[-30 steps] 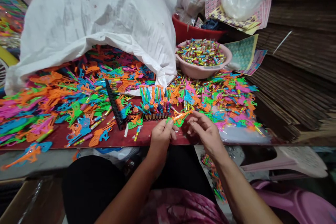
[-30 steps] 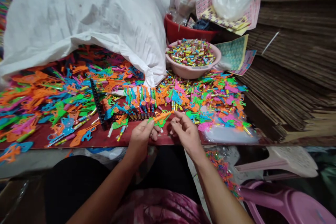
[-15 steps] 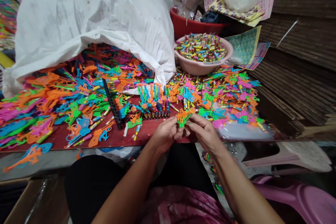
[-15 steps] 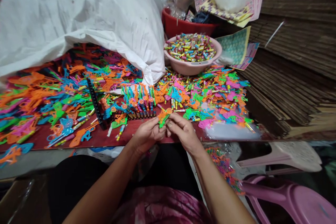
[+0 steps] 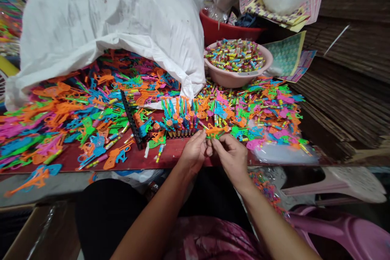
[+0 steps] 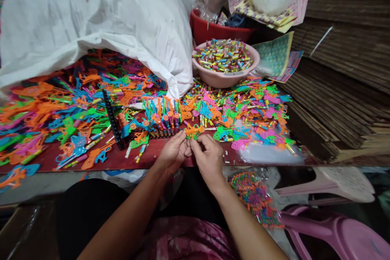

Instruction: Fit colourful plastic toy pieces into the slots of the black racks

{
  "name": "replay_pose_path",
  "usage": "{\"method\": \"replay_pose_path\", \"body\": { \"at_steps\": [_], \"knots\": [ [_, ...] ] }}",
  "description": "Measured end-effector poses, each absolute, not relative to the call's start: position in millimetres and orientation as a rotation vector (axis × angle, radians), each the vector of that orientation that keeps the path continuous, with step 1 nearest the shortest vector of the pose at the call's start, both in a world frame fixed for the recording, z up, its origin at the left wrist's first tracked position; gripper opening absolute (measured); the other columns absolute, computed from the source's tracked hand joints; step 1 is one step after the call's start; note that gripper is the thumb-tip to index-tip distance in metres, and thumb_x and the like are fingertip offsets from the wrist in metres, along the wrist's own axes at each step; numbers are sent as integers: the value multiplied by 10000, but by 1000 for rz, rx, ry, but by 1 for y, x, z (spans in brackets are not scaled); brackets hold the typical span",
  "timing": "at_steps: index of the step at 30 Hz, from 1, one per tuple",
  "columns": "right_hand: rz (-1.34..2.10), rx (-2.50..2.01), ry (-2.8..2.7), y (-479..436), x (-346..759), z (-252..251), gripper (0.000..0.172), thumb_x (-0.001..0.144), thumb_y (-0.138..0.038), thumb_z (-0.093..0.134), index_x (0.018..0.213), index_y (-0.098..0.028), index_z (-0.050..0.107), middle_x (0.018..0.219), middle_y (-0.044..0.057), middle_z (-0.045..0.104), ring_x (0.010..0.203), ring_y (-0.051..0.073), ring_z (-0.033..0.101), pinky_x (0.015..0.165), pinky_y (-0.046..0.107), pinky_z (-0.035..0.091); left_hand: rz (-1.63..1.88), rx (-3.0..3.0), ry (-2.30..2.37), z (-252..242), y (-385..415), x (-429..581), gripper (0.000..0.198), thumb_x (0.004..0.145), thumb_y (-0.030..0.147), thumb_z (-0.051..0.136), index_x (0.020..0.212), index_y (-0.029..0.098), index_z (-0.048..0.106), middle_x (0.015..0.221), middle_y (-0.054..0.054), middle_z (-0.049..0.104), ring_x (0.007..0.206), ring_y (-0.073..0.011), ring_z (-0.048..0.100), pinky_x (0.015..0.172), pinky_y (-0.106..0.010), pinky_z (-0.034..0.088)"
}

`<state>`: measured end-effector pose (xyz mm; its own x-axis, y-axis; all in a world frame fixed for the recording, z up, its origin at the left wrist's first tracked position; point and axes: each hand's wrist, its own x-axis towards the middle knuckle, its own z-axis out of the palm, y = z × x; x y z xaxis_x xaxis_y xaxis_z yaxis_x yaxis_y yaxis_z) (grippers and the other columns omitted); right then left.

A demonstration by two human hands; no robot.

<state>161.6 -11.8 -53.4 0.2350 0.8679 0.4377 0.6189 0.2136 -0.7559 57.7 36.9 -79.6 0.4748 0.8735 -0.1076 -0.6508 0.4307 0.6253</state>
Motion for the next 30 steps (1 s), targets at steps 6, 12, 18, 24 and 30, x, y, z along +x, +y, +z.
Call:
{"method": "replay_pose_path", "body": {
  "at_steps": [6,12,18,24,30],
  "knots": [
    [157,-1479,-1465,10,153,-54,323,914,-350,590,633,-218,502,598,-39,473,588,127,438,597,269,349,1325,747,979,-72,-2,27,313,873,379,606,1103,186,517,688,52,563,523,-69,501,513,-188,376],
    [126,-1409,-1476,34,144,-65,321,928,-359,563,652,-219,475,630,-34,485,615,129,453,622,269,353,1937,828,1426,-81,5,-2,334,816,246,662,1091,203,476,860,31,498,660,-62,493,605,-181,407],
    [45,-1374,-1582,41,142,-62,321,950,-320,534,651,-216,479,638,-32,466,635,137,455,644,282,345,1949,1098,1628,-93,27,-8,491,770,217,695,1210,190,479,1139,-82,550,917,-149,578,768,-286,483],
    [-24,-1363,-1701,41,143,-52,330,940,-236,504,621,-224,420,622,-33,436,622,139,449,644,284,342,2059,1479,1723,-77,19,-13,486,831,189,621,1296,188,478,1231,-128,527,1104,-232,554,947,-410,475],
    [8,-1411,-1831,48,148,-34,316,934,-223,485,628,-224,405,625,-26,431,594,135,429,595,278,299,1864,2182,1551,-10,32,-18,349,890,187,534,1237,211,570,1211,-109,607,1151,-255,553,1015,-454,409]
  ]
}}
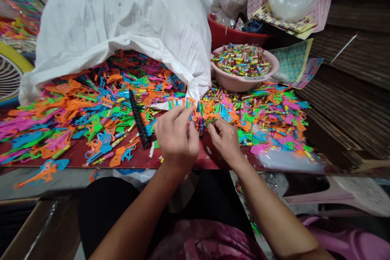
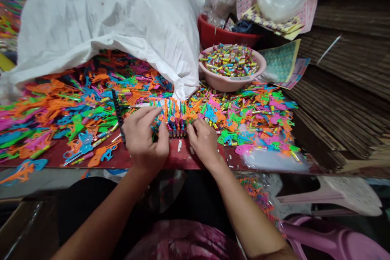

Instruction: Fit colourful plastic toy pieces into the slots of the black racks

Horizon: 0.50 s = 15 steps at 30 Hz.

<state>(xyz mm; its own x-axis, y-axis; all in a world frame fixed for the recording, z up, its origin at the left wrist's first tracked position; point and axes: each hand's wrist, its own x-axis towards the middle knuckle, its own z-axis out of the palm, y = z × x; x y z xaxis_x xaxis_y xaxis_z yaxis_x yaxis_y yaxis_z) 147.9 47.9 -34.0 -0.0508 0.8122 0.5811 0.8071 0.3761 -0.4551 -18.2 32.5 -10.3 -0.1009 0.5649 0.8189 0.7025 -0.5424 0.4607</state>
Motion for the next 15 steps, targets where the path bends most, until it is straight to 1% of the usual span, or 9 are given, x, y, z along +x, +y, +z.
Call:
{"method": "replay_pose_path", "body": {
  "at_steps": [1,3,6,8,10,15],
  "knots": [
    [12,-1419,-1854,49,149,-32,304,931,-228,489,637,-222,413,628,-24,438,591,135,428,592,279,295,-1626,-2198,-1378,1,39,-18,319,907,191,506,1213,210,593,1167,-97,635,1105,-244,572,986,-437,427],
    [4,-1443,-1881,50,149,-29,276,917,-235,503,651,-221,430,630,-20,453,586,138,425,587,282,286,-1326,-2531,-1265,18,54,-18,304,914,214,497,1188,195,628,1143,-95,660,1086,-253,580,956,-429,441],
    [-40,-1485,-1912,48,151,-28,241,902,-227,502,666,-220,454,636,-10,484,601,146,445,599,286,285,-950,-2814,-1199,30,77,-18,300,901,230,509,1148,177,671,1091,-96,681,1049,-254,608,903,-397,475],
    [-87,-1524,-1931,47,152,-27,234,900,-216,494,668,-219,462,649,-1,506,624,151,464,616,290,287,-854,-2839,-1287,31,90,-19,296,905,217,485,1108,183,698,1052,-87,695,1017,-237,629,894,-376,488],
    [-128,-1571,-1941,46,154,-27,247,899,-208,494,655,-217,460,655,5,520,632,152,471,624,295,282,-810,-2817,-1356,29,101,-21,313,913,204,455,1086,185,715,1065,-85,703,1014,-227,635,911,-373,489],
    [-113,-1659,-1926,45,159,-24,266,905,-212,516,641,-205,489,675,14,558,643,146,490,622,294,267,-659,-2816,-1190,27,117,-22,344,920,229,451,1141,192,713,1269,-96,652,1126,-271,572,967,-457,455]
  ]
}}
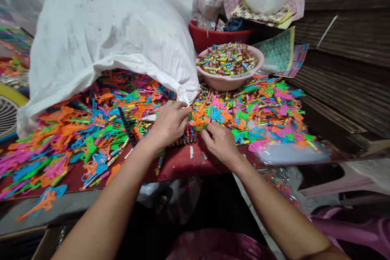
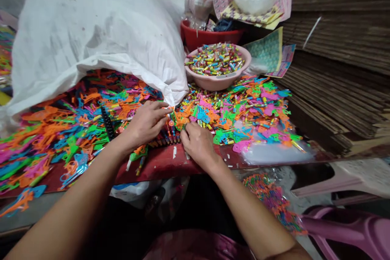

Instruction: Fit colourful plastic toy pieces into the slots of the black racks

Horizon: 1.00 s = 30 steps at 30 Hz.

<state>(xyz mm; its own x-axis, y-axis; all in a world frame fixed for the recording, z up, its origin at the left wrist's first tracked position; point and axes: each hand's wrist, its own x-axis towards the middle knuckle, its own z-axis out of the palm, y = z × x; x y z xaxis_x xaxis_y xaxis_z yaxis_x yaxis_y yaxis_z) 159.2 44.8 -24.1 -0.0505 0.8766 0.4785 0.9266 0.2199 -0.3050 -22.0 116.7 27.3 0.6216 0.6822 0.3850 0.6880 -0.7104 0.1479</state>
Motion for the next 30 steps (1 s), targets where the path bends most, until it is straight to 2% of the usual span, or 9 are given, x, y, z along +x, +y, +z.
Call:
{"method": "replay_pose_path", "body": {
  "at_steps": [5,11,18,22,24,25,27,28,30],
  "knots": [
    [-46,-1692,-1919,45,159,-24,258,924,-214,514,668,-196,534,703,14,596,641,138,496,625,296,265,-442,-2863,-1094,32,121,-19,369,941,266,403,1089,239,739,1367,-42,613,1182,-295,532,983,-523,401],
    [-13,-1719,-1925,48,158,-32,235,943,-238,499,729,-192,584,762,34,631,669,150,512,613,305,245,-297,-2870,-1062,36,123,-17,411,920,275,389,1167,261,716,1447,-15,553,1163,-301,509,997,-540,352],
    [241,-1625,-1912,55,158,-28,259,940,-234,523,686,-188,553,715,3,589,639,129,476,607,278,269,-257,-2884,-1085,37,124,-13,417,894,277,388,1080,280,761,1446,-14,545,1157,-313,485,970,-538,351],
    [396,-1625,-1887,55,157,-28,184,870,-210,587,688,-190,575,685,-11,576,597,126,463,569,267,274,-297,-2893,-1100,37,124,-14,412,886,276,394,1041,294,775,1440,-12,545,1176,-325,473,950,-544,361],
    [406,-1588,-1831,55,156,-31,38,840,-225,626,843,-188,636,719,-11,593,625,138,500,582,262,317,-305,-2893,-1096,37,124,-15,407,883,275,401,1036,293,777,1438,-16,546,1177,-328,473,941,-544,367],
    [398,-1549,-1799,55,156,-32,165,828,-223,638,989,-185,646,751,-8,607,649,147,523,599,262,345,-306,-2891,-1092,36,124,-15,405,881,275,404,1038,291,777,1436,-20,548,1172,-329,475,937,-544,369],
    [394,-1438,-1755,55,157,-33,457,817,-189,634,1268,-187,559,819,-3,631,697,156,558,638,264,396,-309,-2885,-1084,36,124,-15,403,879,272,409,1041,290,778,1428,-25,554,1160,-327,481,930,-541,370],
    [402,-1376,-1752,56,157,-33,520,821,-169,618,1331,-196,520,845,0,639,715,155,570,657,263,415,-313,-2882,-1078,35,124,-14,404,880,269,409,1044,294,777,1424,-25,558,1157,-324,483,929,-539,369],
    [415,-1267,-1771,58,159,-32,441,846,-150,576,1282,-216,574,882,6,654,754,151,592,695,262,440,-322,-2878,-1066,34,125,-15,404,885,271,409,1055,304,773,1421,-21,561,1153,-320,485,925,-533,368]
  ]
}}
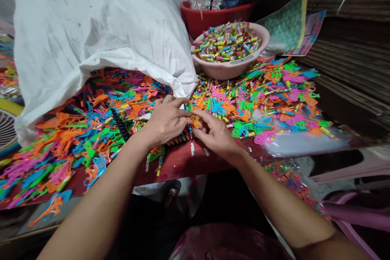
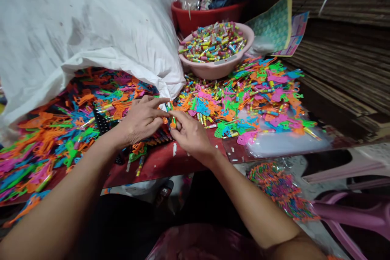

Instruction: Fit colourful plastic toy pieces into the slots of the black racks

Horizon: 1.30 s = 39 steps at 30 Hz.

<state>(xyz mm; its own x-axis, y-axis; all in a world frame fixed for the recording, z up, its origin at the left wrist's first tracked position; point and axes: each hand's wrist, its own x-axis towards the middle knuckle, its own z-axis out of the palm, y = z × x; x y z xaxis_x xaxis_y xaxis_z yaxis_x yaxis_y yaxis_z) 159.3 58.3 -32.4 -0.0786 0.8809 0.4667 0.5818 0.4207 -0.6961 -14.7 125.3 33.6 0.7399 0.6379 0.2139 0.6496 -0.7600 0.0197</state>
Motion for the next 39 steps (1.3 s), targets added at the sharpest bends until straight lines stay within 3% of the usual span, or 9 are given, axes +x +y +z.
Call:
{"method": "replay_pose_path", "body": {
  "at_steps": [3,8,14,27,34,39],
  "knots": [
    [391,-1194,-1757,63,164,-30,243,884,-156,535,1080,-208,668,943,23,687,851,163,631,776,279,466,-350,-2875,-1050,31,127,-16,391,887,292,422,1065,300,769,1408,-20,575,1132,-317,491,903,-519,378],
    [241,-1240,-1796,66,170,-26,178,901,-186,552,1033,-205,670,998,46,716,914,190,655,829,309,476,-394,-2890,-1013,30,128,-19,372,892,311,429,981,258,787,1400,-9,589,1100,-307,504,899,-506,397],
    [114,-1255,-1873,68,165,-27,195,945,-210,509,1070,-212,659,1024,64,723,942,204,664,842,319,479,-371,-2896,-1010,33,129,-21,336,866,280,451,857,232,784,1392,-2,597,1066,-286,533,912,-483,415],
    [58,-1215,-1922,68,162,-14,237,983,-207,441,1120,-213,634,1070,78,696,1009,204,644,886,319,473,-500,-2953,-910,32,132,-27,341,875,281,453,887,223,789,1290,-48,651,1053,-269,561,938,-463,436],
    [115,-1181,-2004,71,160,-9,225,990,-213,433,1108,-212,625,1058,69,687,989,189,628,873,291,444,-489,-2978,-943,34,134,-27,317,851,280,478,898,226,786,1295,-48,658,1051,-261,582,937,-450,455],
    [181,-1319,-2064,73,162,-16,168,956,-190,462,982,-215,625,852,20,665,785,162,598,733,246,405,-482,-2988,-968,36,134,-28,308,843,276,479,860,226,782,1280,-42,667,1049,-256,584,940,-445,461]
  ]
}}
